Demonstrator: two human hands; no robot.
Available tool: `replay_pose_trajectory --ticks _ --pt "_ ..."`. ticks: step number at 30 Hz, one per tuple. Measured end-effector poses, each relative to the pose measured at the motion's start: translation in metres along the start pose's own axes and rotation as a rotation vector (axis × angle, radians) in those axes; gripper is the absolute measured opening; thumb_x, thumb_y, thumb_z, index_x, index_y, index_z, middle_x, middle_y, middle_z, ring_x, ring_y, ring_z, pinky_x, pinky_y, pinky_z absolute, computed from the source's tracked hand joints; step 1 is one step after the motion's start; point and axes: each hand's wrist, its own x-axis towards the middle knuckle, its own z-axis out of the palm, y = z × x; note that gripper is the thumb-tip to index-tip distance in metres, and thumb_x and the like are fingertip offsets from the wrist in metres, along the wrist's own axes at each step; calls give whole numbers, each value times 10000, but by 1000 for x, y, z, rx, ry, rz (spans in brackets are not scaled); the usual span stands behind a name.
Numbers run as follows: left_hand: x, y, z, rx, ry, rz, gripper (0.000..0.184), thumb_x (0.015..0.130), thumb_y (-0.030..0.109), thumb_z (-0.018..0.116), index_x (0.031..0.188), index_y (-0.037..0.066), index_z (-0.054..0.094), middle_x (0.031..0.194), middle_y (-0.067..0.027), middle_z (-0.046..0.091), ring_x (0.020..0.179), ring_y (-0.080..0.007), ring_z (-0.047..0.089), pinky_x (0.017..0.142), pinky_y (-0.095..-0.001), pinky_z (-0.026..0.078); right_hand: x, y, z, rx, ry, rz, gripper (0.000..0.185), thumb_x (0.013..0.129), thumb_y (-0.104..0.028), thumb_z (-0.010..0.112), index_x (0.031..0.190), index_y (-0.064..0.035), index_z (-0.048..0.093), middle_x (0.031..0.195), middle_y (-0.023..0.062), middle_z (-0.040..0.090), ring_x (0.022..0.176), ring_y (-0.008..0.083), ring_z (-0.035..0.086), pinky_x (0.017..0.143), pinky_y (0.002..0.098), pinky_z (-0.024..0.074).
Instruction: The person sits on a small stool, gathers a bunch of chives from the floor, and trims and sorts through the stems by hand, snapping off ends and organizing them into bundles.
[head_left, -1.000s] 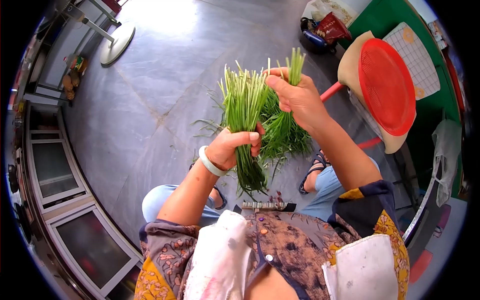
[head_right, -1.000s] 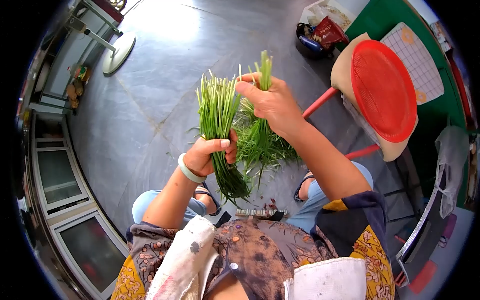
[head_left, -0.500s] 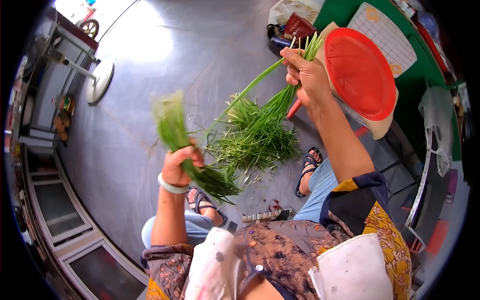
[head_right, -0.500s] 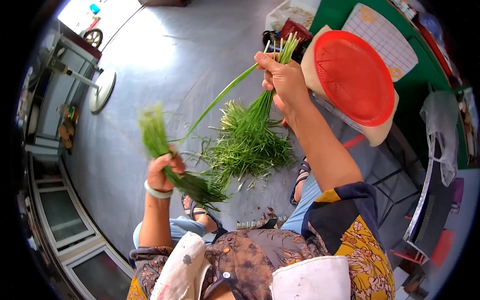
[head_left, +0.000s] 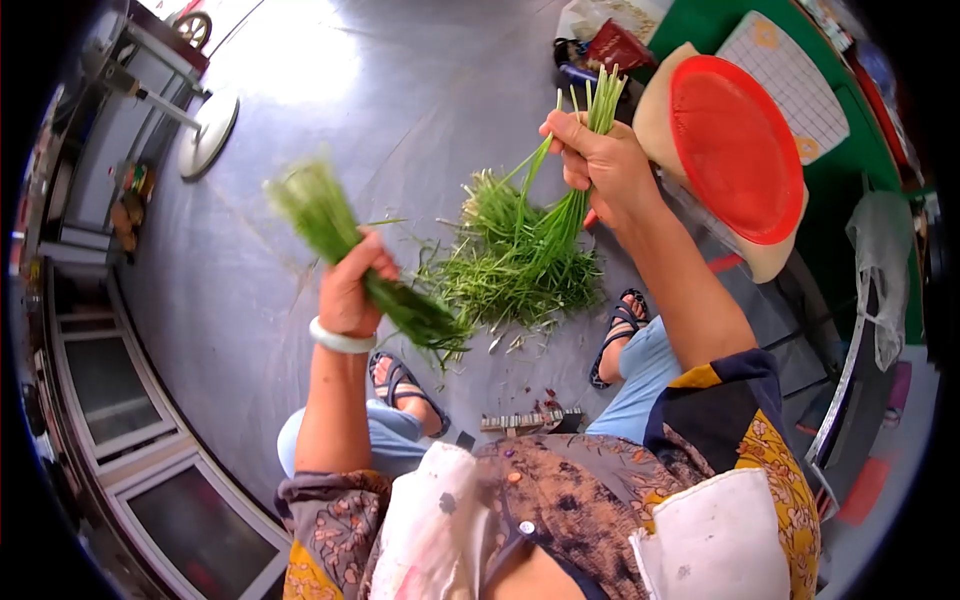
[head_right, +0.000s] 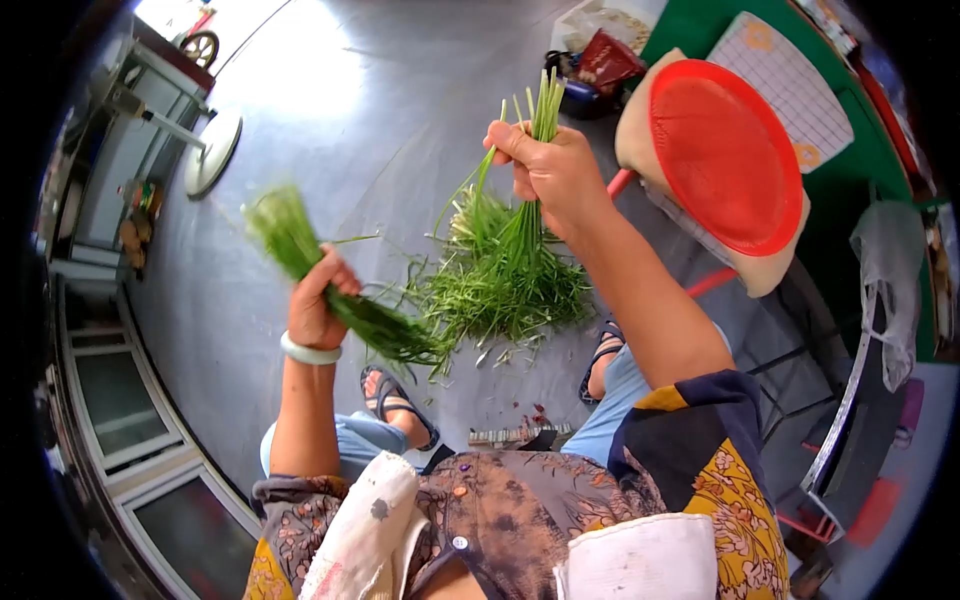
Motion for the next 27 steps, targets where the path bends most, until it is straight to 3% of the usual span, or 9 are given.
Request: replay_pose_trajectory --ticks 1,2,4,8,12,13,16,21,27 --pt "-3 -3 14 49 28 14 109 888 116 598 931 54 519 734 -22 522 643 -141 481 610 -275 410 -4 6 10 -30 -17 20 232 902 -232 651 791 -28 646 678 -10 537 471 52 348 423 225 247" --pt "1 -5 15 104 -117 -2 118 879 124 625 937 49 556 835 -52 601 720 -145 541 639 -272 431 -8 11 17 -47 -45 51 236 906 -235 645 791 -28 646 684 -9 541 471 51 350 424 223 248" --pt "-3 -9 35 172 -42 -50 149 856 140 674 953 57 597 1040 -107 659 836 -135 590 678 -258 452 -14 21 31 -83 -101 108 246 914 -241 632 791 -28 645 694 -7 551 473 49 355 425 220 250" --pt "0 -27 44 133 -145 -111 139 826 97 705 927 72 613 1004 -84 667 873 -130 605 672 -261 454 -26 38 55 -116 -155 178 253 926 -230 608 785 -21 635 659 -5 570 480 42 370 427 216 270" --pt "-5 -30 55 112 -156 -122 142 817 91 711 926 66 623 862 -35 656 740 -127 605 626 -256 438 -31 46 63 -244 -270 112 274 936 -235 585 778 -14 625 643 17 603 528 86 505 479 239 397" --pt "-5 -31 54 113 -147 -121 152 816 97 714 932 66 620 853 -33 654 735 -128 606 624 -258 437 -29 45 61 -314 -313 88 287 935 -237 582 776 -1 620 661 28 612 600 101 562 538 265 453" --pt "-9 -31 50 115 -125 -121 186 812 113 722 951 65 608 834 -28 648 726 -129 607 621 -263 433 -17 56 51 -571 -202 -157 271 927 -223 591 794 12 612 678 22 612 637 80 547 570 264 447" --pt "-13 -27 47 101 -97 -150 236 802 119 732 988 75 593 828 -27 648 720 -132 611 616 -254 428 -15 43 45 -465 -164 -77 189 881 -181 644 820 -2 640 681 -29 560 638 46 472 575 240 397" --pt "-12 -29 47 116 -101 -158 225 803 122 729 984 70 606 820 -33 651 711 -132 611 612 -251 435 -29 51 57 -345 -302 2 185 857 -161 657 777 3 635 682 -41 549 659 39 479 585 244 409"
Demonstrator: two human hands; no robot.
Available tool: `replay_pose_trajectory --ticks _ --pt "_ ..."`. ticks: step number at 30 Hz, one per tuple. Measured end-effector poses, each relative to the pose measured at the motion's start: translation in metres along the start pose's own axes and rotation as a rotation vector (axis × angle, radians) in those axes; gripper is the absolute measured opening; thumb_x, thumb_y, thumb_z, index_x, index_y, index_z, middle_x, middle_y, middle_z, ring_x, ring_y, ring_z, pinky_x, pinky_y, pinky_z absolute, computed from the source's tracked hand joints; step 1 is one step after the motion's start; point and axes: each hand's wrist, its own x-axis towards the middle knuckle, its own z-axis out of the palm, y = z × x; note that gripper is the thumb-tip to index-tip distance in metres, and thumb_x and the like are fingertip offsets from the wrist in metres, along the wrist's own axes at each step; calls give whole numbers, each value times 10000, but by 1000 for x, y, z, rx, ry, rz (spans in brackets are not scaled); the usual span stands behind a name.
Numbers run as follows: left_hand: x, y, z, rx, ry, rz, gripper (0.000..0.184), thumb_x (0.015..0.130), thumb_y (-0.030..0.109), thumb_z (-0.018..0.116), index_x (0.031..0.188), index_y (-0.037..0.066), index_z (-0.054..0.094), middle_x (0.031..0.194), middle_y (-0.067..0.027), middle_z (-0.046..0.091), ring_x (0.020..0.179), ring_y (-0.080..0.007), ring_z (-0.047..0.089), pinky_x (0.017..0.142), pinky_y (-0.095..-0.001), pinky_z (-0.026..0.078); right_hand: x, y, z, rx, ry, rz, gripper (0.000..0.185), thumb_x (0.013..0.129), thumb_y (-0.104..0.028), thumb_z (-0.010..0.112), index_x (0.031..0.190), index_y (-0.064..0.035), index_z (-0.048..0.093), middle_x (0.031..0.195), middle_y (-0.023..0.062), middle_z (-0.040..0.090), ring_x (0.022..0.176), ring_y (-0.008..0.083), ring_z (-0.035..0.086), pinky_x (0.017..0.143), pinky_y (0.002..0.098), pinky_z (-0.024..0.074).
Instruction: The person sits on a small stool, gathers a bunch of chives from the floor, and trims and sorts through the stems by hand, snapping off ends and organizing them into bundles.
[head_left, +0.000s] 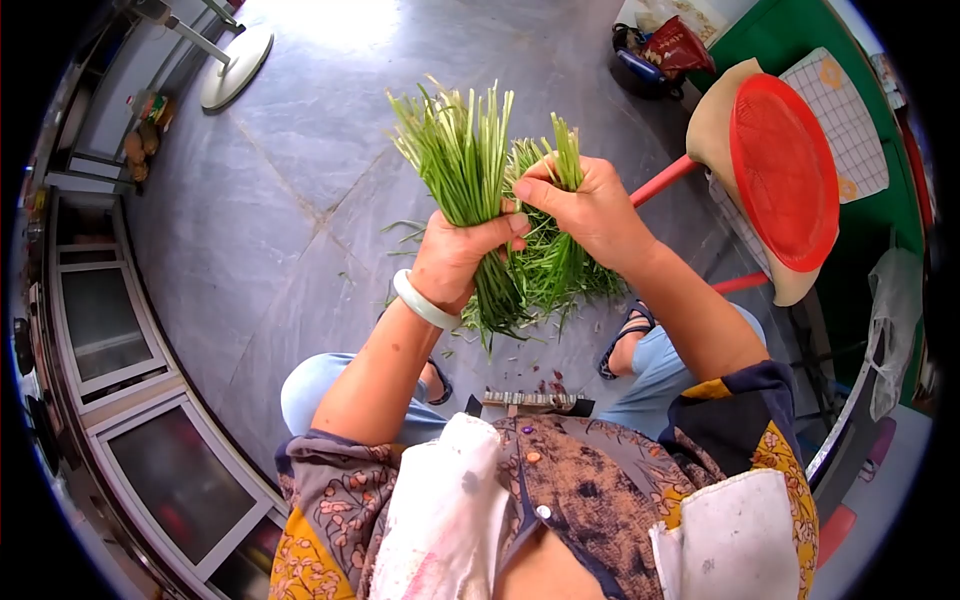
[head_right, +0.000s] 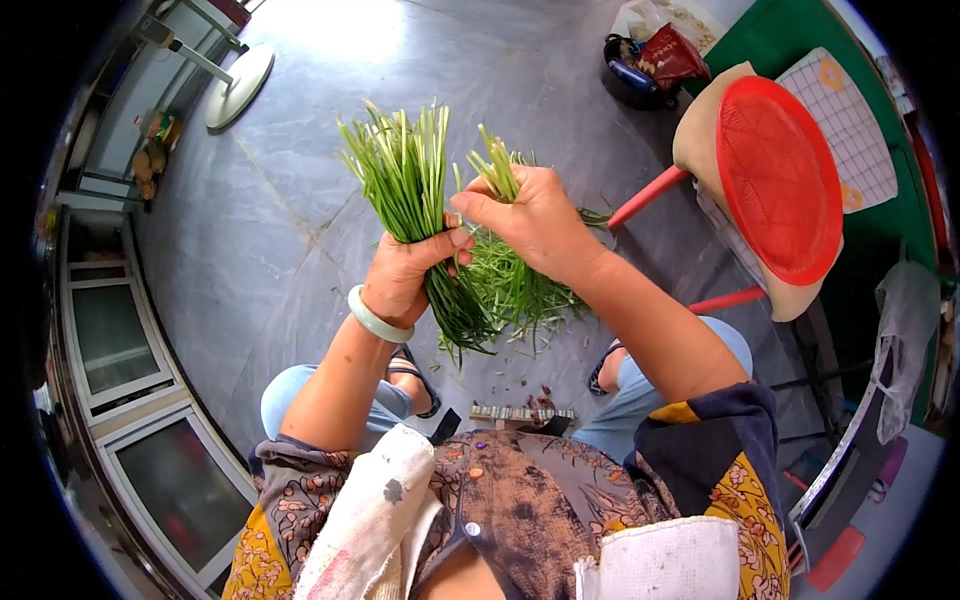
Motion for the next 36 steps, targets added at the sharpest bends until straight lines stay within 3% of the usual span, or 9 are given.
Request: replay_pose_trajectory --ticks 4,7,15,19,21,23,26,32,36 --pt "1 5 1 -37 17 -45 159 809 90 691 946 54 619 799 -39 650 680 -129 602 591 -255 441 0 5 -3 -82 35 -15 171 871 -159 629 806 -2 618 706 -35 554 691 48 488 613 244 419" --pt "1 1 -1 -82 3 -31 190 822 169 691 962 69 610 801 -35 646 673 -132 593 598 -254 442 1 0 -7 -55 33 15 182 886 -175 612 822 -5 607 711 -35 553 675 49 480 606 240 412" --pt "-1 2 -7 -89 7 -47 181 834 178 671 960 64 605 802 -37 644 675 -133 592 593 -256 443 5 -7 -24 -35 136 59 163 886 -170 606 815 -24 620 687 -41 533 633 35 454 561 225 377" --pt "-2 2 -6 -103 35 -45 178 838 183 668 959 66 608 814 -36 646 691 -129 594 594 -250 442 -4 -10 -8 42 44 92 159 882 -173 630 850 -18 648 702 -44 538 645 30 463 571 215 379" --pt "-1 3 -4 -90 24 -37 179 840 184 666 961 66 608 811 -33 642 696 -129 594 594 -244 440 -9 -11 3 -32 -44 33 166 883 -157 641 847 5 650 754 -10 598 716 55 524 642 232 432" --pt "-1 3 -3 -80 11 -45 177 842 184 662 962 65 609 807 -31 638 695 -129 593 592 -241 439 -8 2 10 208 -121 51 166 892 -140 620 833 14 641 761 -9 609 754 53 531 673 240 438" --pt "-2 3 -3 -85 -5 -67 169 848 182 654 960 63 612 796 -28 632 683 -127 591 584 -242 439 -5 6 4 88 -129 19 159 898 -128 599 831 12 632 752 -18 598 744 50 524 665 239 436" --pt "-3 4 -5 -139 -13 -107 166 862 185 632 961 52 619 784 -36 637 655 -130 596 555 -247 443 1 5 -10 -85 -21 -70 140 891 -135 609 831 -10 628 719 -50 548 662 40 475 591 234 404" --pt "-4 4 -6 -155 -1 -118 176 874 189 622 968 40 616 788 -42 648 664 -136 616 556 -241 461 3 -2 -18 -117 88 -41 111 900 -134 599 856 -40 640 697 -59 540 526 -1 407 460 182 312"
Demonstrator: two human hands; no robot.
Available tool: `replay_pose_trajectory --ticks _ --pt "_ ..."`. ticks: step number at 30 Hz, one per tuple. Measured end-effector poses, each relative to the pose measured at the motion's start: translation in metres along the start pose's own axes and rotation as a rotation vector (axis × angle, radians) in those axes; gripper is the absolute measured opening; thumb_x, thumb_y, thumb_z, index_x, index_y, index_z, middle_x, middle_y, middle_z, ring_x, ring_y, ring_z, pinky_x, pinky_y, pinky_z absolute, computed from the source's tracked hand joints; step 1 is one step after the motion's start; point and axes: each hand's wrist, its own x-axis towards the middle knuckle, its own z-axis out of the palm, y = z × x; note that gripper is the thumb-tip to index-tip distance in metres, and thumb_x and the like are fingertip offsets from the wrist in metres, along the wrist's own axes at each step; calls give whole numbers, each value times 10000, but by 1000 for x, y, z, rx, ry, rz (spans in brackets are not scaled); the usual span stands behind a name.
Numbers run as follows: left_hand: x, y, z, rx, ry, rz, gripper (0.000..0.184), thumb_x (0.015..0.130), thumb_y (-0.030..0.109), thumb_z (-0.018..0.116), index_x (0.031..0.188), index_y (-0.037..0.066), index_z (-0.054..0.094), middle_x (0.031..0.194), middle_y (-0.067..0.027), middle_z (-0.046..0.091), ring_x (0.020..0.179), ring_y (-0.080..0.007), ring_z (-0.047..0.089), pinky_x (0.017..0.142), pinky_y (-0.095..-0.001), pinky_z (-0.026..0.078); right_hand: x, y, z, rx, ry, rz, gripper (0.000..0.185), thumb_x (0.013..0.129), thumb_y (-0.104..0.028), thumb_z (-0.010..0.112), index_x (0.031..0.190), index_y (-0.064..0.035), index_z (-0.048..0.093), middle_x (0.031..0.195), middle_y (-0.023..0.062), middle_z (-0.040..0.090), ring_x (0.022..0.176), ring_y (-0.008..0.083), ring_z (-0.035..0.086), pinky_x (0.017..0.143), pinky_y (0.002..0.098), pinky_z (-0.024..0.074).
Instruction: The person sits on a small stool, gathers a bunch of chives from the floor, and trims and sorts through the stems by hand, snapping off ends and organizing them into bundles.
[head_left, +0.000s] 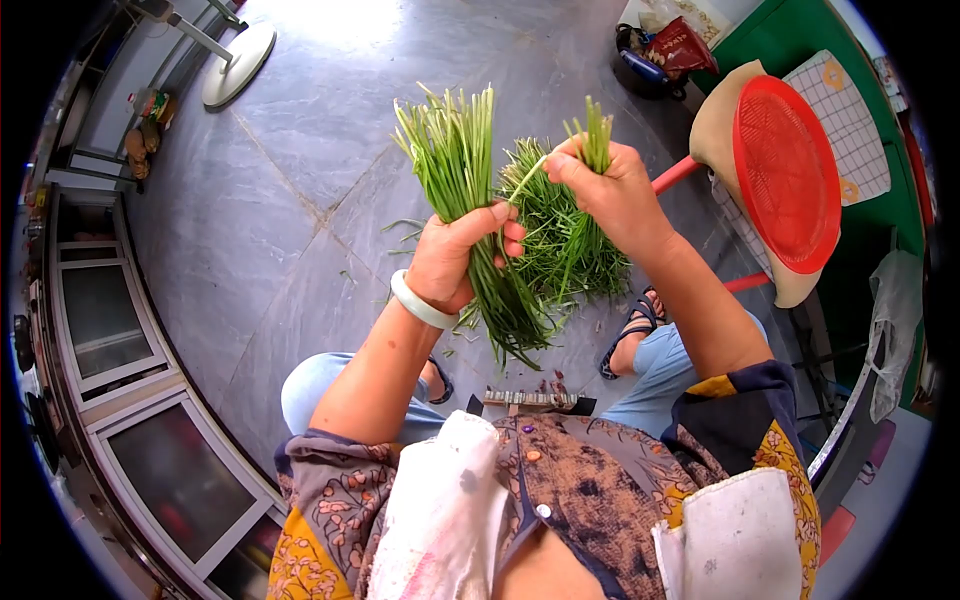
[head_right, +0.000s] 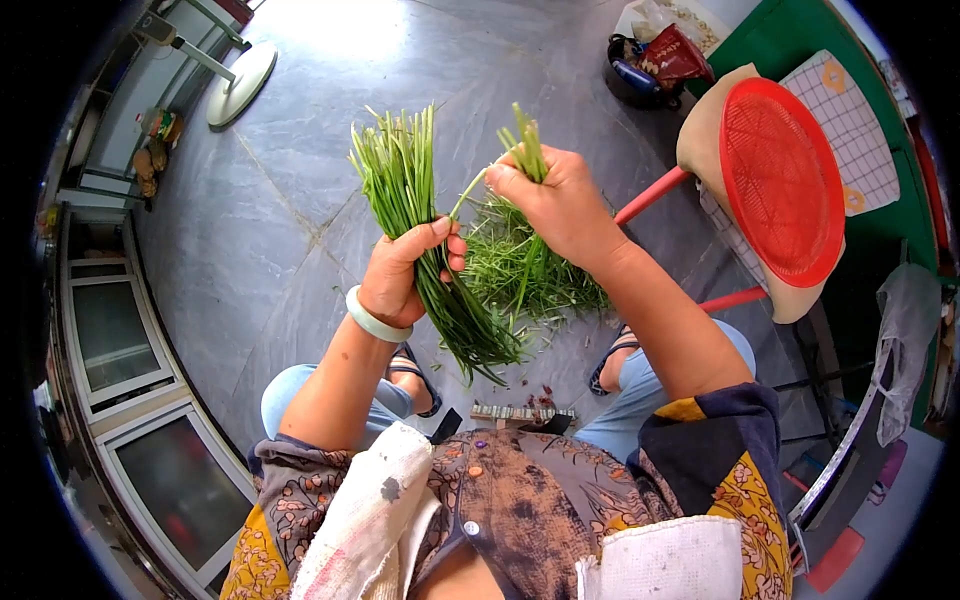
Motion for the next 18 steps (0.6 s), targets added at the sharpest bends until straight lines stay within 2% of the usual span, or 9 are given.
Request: replay_pose_trajectory --ticks 3,6,9,18 --pt "1 -1 -1 -5 10 10 172 880 186 617 968 39 616 790 -45 653 673 -137 625 562 -239 472 -2 -10 0 25 17 51 125 874 -122 632 813 -12 633 696 -54 553 650 28 480 574 220 396" --pt "1 -1 2 -5 27 23 167 882 182 614 969 40 617 796 -50 658 676 -137 628 562 -239 474 -7 -4 13 12 -72 -73 113 870 -93 613 802 -4 631 709 -29 584 667 30 507 587 218 416" --pt "1 -1 4 18 18 19 161 882 178 612 970 42 619 801 -54 662 677 -139 629 560 -240 471 -13 -8 25 184 -146 15 121 871 -80 586 804 10 631 720 -3 611 703 39 536 611 229 440" --pt "0 -2 4 28 0 0 156 881 173 612 971 47 624 801 -54 663 678 -142 631 561 -243 465 -13 7 22 -5 -52 -61 146 868 -121 583 828 15 618 681 -5 602 659 44 519 605 254 457"
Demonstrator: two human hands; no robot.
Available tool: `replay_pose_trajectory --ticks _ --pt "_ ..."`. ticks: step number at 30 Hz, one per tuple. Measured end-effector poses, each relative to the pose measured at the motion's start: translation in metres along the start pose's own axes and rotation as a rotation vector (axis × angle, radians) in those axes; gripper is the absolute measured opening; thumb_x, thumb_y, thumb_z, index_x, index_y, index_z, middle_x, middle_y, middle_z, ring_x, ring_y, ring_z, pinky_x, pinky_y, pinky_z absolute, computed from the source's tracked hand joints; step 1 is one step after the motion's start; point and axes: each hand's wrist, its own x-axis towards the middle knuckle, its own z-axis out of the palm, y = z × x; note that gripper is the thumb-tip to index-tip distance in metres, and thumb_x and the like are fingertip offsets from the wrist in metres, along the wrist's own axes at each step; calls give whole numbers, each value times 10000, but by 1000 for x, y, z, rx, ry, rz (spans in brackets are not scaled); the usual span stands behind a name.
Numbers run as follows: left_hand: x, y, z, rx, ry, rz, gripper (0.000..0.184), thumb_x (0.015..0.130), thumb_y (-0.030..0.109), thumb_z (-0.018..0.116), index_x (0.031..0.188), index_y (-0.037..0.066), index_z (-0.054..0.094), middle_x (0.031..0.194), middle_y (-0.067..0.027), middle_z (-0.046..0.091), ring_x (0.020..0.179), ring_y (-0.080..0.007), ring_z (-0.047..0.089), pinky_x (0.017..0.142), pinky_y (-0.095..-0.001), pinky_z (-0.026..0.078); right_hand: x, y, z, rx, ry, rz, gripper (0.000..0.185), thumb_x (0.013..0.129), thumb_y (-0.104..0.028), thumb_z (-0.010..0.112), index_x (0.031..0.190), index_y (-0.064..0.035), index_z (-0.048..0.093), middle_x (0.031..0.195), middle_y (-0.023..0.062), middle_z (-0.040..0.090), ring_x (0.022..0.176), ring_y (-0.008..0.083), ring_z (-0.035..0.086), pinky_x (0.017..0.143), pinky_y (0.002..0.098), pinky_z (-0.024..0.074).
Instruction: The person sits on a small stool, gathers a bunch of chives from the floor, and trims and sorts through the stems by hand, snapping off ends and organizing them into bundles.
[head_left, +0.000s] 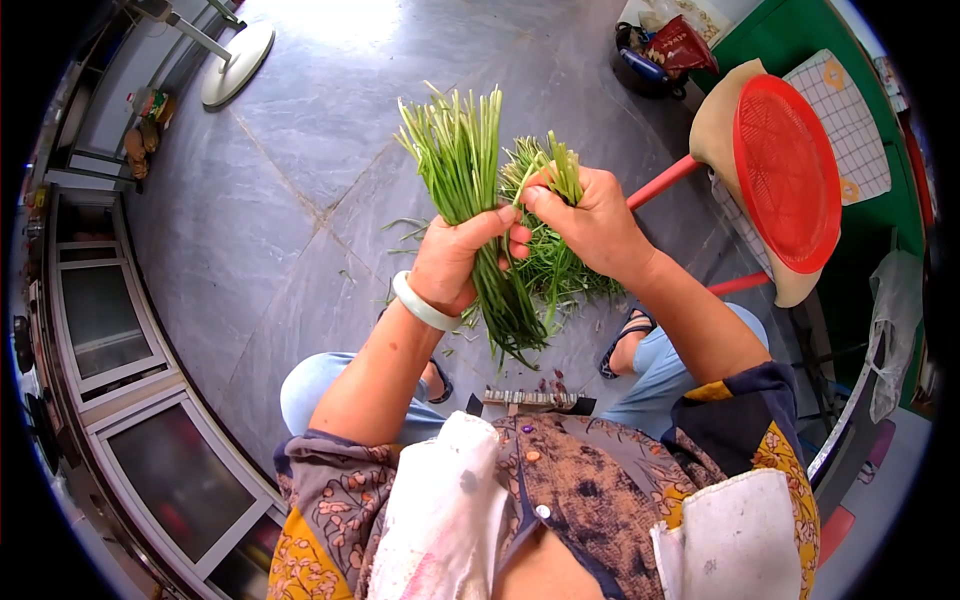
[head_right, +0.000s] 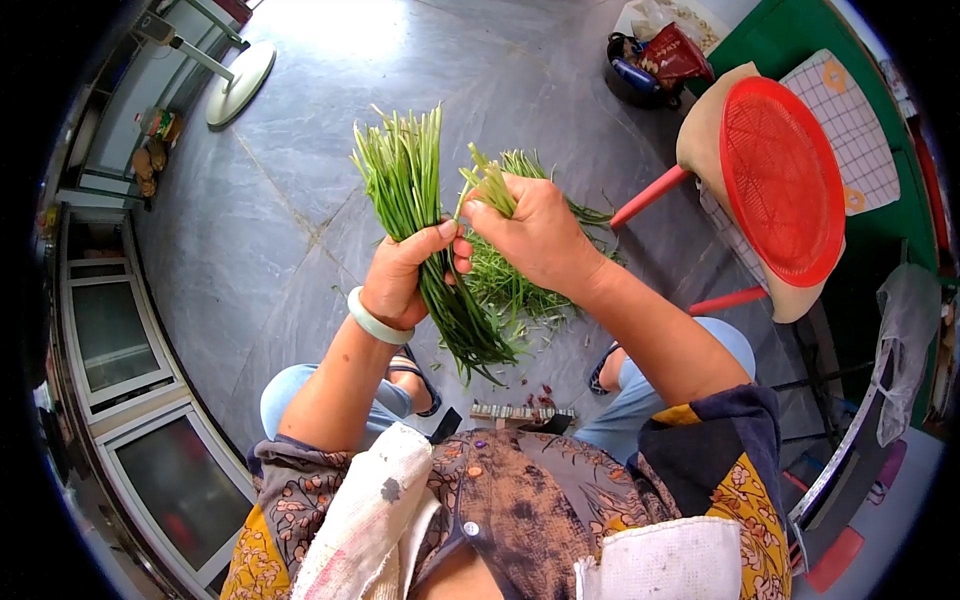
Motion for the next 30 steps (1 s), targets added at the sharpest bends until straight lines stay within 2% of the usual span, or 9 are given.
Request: replay_pose_trajectory --ticks 4,16,22,25,28,30 --pt "0 -1 3 6 58 28 157 876 172 623 969 46 623 801 -53 663 689 -140 632 571 -242 464 1 3 -1 -40 14 -21 141 864 -119 587 827 14 616 670 -1 597 648 44 512 593 254 450" --pt "2 -5 1 143 10 100 148 843 148 677 943 58 616 802 -55 659 692 -149 625 601 -260 456 1 9 -2 5 12 -17 132 848 -99 572 787 16 596 634 -6 563 623 42 467 558 261 420" --pt "2 -5 4 150 20 99 138 841 134 672 936 53 615 787 -59 657 679 -153 626 595 -262 454 -1 5 -3 -94 19 -27 122 821 -97 582 780 18 589 608 20 537 606 57 458 544 281 419" --pt "0 -3 7 130 42 88 127 814 99 663 916 37 619 776 -60 646 669 -151 618 583 -270 443 -1 4 -6 -140 -20 -15 112 870 -36 564 763 -14 584 686 -66 519 663 15 447 563 217 391" --pt "0 -3 7 153 34 89 139 815 108 666 926 38 619 777 -58 647 668 -150 619 583 -267 443 0 10 -5 -110 26 -37 119 815 -101 581 776 12 591 606 25 533 607 60 461 542 285 420" --pt "-1 -3 6 137 31 76 151 834 131 669 945 45 614 785 -62 656 674 -153 625 584 -257 450 0 11 -5 -80 32 -38 115 819 -99 581 779 8 596 609 9 536 609 59 458 546 283 420"
